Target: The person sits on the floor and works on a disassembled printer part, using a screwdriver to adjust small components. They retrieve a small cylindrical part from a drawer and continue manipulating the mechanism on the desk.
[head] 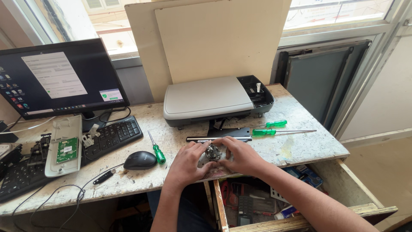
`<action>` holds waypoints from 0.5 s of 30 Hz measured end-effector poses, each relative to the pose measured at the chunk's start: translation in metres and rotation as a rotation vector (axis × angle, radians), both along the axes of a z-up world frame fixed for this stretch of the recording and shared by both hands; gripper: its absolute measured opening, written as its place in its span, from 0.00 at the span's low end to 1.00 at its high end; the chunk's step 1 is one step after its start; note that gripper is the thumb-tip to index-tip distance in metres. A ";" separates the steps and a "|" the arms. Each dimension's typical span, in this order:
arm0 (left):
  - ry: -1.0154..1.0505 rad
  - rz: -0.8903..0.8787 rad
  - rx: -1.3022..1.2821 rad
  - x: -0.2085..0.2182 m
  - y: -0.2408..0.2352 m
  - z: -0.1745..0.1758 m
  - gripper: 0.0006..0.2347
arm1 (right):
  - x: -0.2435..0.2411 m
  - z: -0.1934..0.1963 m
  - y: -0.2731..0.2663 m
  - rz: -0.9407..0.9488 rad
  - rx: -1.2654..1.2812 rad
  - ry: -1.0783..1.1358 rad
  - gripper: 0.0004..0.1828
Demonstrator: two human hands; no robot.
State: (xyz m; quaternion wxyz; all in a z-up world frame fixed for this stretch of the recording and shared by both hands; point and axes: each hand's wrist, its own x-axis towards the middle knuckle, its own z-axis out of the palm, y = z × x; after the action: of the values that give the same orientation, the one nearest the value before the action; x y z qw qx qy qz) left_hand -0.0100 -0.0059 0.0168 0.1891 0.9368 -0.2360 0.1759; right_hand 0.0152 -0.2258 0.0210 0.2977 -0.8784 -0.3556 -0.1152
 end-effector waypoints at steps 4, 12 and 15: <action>0.036 0.022 -0.011 -0.001 0.000 0.000 0.30 | 0.000 -0.001 0.001 -0.014 -0.007 0.002 0.34; -0.024 0.001 -0.025 0.001 0.002 -0.001 0.28 | -0.002 -0.005 0.000 0.017 -0.027 -0.103 0.27; 0.000 0.012 -0.005 0.002 0.001 -0.001 0.31 | 0.001 -0.008 -0.001 0.042 -0.011 -0.209 0.22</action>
State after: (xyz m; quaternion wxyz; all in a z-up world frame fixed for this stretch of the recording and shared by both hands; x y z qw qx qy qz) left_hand -0.0082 -0.0045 0.0161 0.1905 0.9377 -0.2297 0.1777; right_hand 0.0161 -0.2266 0.0128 0.2565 -0.8556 -0.4037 -0.1981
